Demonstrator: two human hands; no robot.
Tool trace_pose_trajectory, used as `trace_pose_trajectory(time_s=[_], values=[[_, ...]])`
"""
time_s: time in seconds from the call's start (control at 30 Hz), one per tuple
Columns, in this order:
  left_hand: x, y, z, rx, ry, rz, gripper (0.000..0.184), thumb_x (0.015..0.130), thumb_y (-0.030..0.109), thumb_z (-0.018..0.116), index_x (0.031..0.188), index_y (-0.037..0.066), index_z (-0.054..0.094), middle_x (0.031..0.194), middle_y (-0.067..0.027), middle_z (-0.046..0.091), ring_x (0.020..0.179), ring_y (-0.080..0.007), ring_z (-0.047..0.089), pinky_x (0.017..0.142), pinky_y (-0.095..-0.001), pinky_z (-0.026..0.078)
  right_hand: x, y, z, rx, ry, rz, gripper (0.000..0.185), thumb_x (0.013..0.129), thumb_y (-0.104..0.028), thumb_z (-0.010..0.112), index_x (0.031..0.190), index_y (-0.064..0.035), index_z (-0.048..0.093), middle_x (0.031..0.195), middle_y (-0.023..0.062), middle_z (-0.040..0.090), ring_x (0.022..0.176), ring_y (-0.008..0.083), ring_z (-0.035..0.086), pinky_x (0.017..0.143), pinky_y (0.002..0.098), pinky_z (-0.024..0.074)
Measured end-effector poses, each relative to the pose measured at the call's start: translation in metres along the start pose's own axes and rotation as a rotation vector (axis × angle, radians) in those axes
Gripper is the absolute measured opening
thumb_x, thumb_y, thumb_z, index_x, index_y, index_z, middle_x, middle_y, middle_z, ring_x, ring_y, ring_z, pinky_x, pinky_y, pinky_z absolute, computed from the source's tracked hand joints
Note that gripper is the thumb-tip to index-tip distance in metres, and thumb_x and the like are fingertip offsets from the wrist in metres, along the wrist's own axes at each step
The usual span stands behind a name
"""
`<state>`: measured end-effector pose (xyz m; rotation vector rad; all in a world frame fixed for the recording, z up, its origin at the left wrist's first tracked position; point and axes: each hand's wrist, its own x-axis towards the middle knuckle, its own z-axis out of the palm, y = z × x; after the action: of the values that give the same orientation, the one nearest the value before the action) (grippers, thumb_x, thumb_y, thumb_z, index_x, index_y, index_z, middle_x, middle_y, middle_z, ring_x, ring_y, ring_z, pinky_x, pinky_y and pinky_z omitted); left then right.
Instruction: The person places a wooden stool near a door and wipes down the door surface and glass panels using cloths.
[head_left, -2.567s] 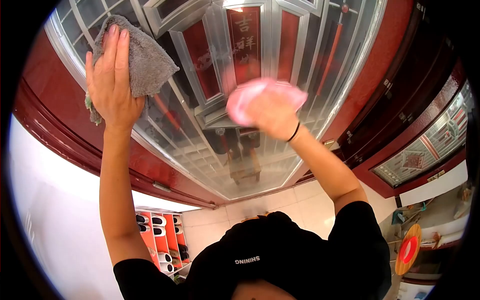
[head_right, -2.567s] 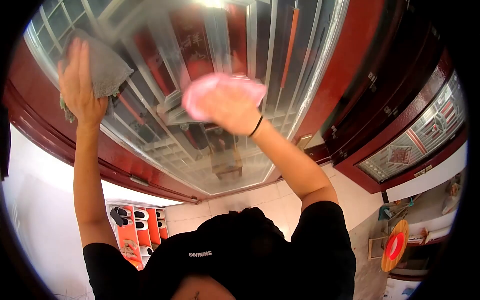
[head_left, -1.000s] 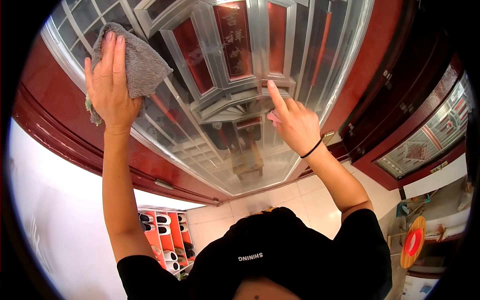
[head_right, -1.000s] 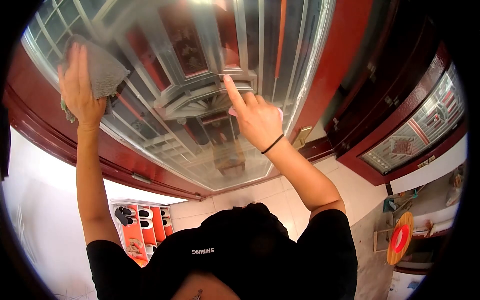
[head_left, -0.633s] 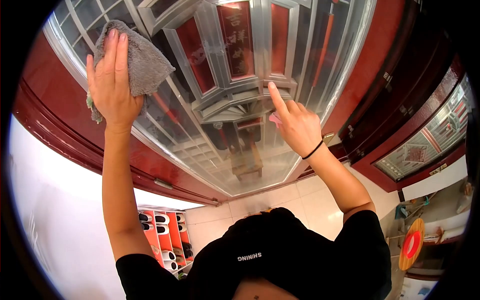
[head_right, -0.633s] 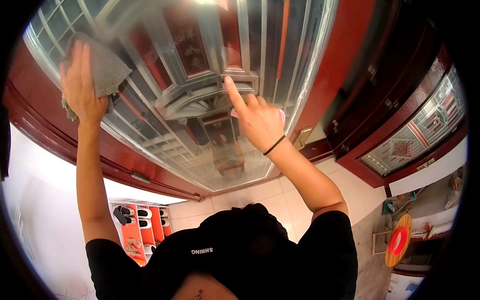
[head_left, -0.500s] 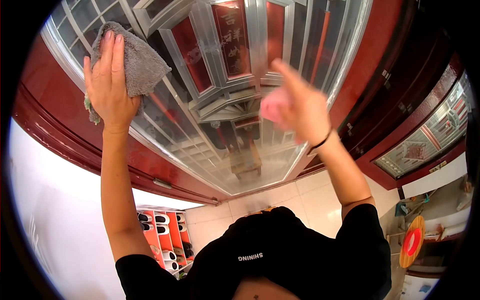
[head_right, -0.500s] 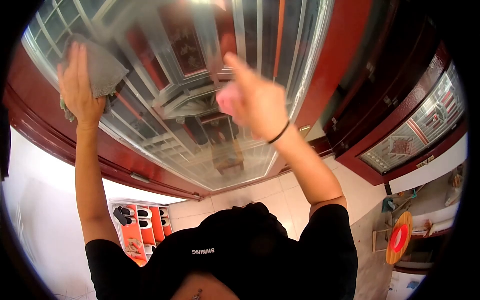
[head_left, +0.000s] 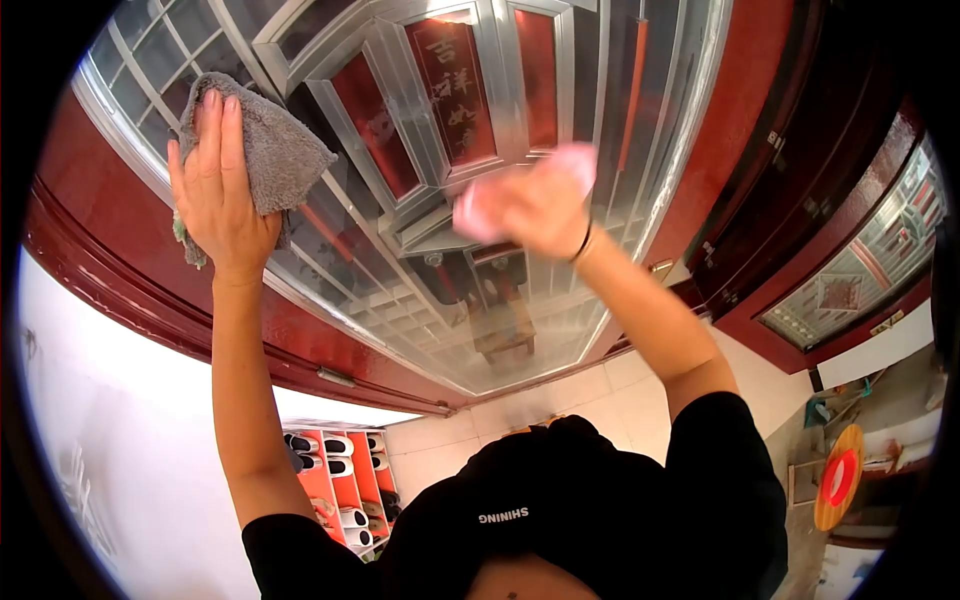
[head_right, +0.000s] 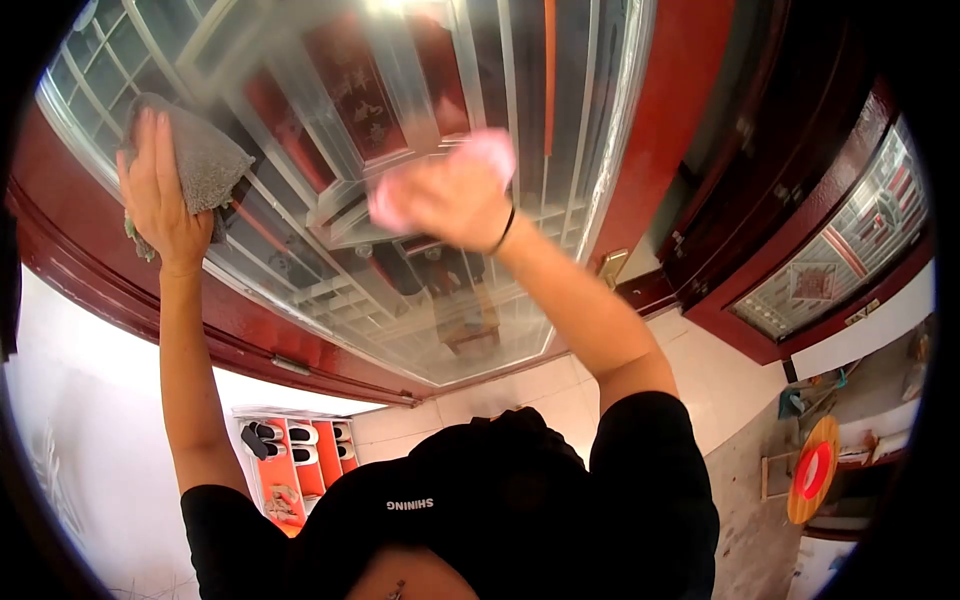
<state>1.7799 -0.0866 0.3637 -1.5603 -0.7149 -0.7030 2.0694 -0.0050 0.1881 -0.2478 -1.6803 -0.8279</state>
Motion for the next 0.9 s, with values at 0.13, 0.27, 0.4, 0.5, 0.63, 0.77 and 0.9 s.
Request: trace_pose_trajectory(time_s=[0.13, 0.27, 0.4, 0.5, 0.63, 0.77, 0.9], values=[[-0.004, -0.002, -0.003, -0.002, -0.028, 0.002, 0.062, 0.086, 0.031, 0.06, 0.141, 0.005, 0.048, 0.145, -0.0102, 0.049, 0.115, -0.0275, 0.057, 0.112, -0.049, 0.03, -0.13, -0.102, -0.01, 0.347, -0.635, 0.037, 0.02, 0.071, -0.02, 0.067, 0.091, -0.019, 0.065, 0.093, -0.0021, 0.057, 0.08, 0.0153, 0.057, 0.057, 0.0361, 0.0443], [-0.001, -0.001, -0.006, -0.01, -0.068, -0.03, 0.063, 0.082, 0.024, 0.061, 0.14, 0.004, 0.048, 0.145, -0.0113, 0.049, 0.109, -0.0276, 0.058, 0.112, -0.0501, 0.031, -0.118, -0.119, -0.045, 0.802, -0.927, 0.736, 0.025, 0.078, -0.001, 0.062, 0.101, -0.01, 0.067, 0.102, 0.0015, 0.065, 0.087, 0.0176, 0.067, 0.078, 0.0272, 0.0531], [0.001, 0.0, -0.004, -0.021, -0.026, -0.027, 0.062, 0.083, 0.022, 0.06, 0.14, 0.003, 0.048, 0.143, -0.0124, 0.05, 0.106, -0.0283, 0.058, 0.111, -0.0513, 0.031, -0.049, -0.067, -0.062, 1.292, -0.689, 1.479, 0.052, 0.072, 0.016, 0.046, 0.115, -0.0067, 0.064, 0.104, 0.0062, 0.069, 0.098, 0.0168, 0.065, 0.084, 0.0289, 0.054], [0.003, 0.0, -0.006, -0.019, -0.026, -0.02, 0.061, 0.084, 0.024, 0.059, 0.14, 0.003, 0.048, 0.143, -0.013, 0.05, 0.106, -0.028, 0.059, 0.111, -0.0508, 0.031, 0.019, -0.002, -0.096, 1.677, -0.225, 1.626, 0.053, 0.081, -0.001, 0.057, 0.133, -0.001, 0.051, 0.118, 0.0137, 0.065, 0.108, 0.0237, 0.064, 0.096, 0.0339, 0.0517], [0.003, -0.003, -0.01, -0.026, -0.081, -0.04, 0.06, 0.085, 0.028, 0.058, 0.139, 0.002, 0.05, 0.142, -0.0125, 0.051, 0.105, -0.0265, 0.059, 0.112, -0.05, 0.031, 0.112, 0.062, -0.152, 1.408, 0.301, 1.342, 0.051, 0.096, -0.024, 0.049, 0.138, 0.004, 0.045, 0.133, 0.017, 0.056, 0.124, 0.0255, 0.053, 0.108, 0.0355, 0.0405], [-0.001, -0.003, -0.012, 0.031, -0.121, -0.048, 0.062, 0.09, 0.038, 0.049, 0.137, -0.002, 0.05, 0.141, -0.017, 0.051, 0.109, -0.0307, 0.059, 0.114, -0.0491, 0.028, 0.162, 0.136, -0.166, 1.005, 0.597, 0.907, 0.024, 0.093, -0.006, 0.05, 0.115, 0.0022, 0.059, 0.111, 0.0087, 0.063, 0.102, 0.0174, 0.061, 0.088, 0.0296, 0.0499], [-0.002, -0.005, -0.013, 0.015, -0.12, -0.036, 0.061, 0.087, 0.034, 0.052, 0.136, -0.002, 0.051, 0.14, -0.0163, 0.052, 0.108, -0.0296, 0.059, 0.114, -0.0487, 0.029, 0.223, 0.194, -0.131, 0.44, 0.716, 0.851, 0.022, 0.085, -0.001, 0.057, 0.107, -0.0013, 0.06, 0.099, 0.0059, 0.062, 0.09, 0.0151, 0.059, 0.079, 0.0284, 0.0489]])
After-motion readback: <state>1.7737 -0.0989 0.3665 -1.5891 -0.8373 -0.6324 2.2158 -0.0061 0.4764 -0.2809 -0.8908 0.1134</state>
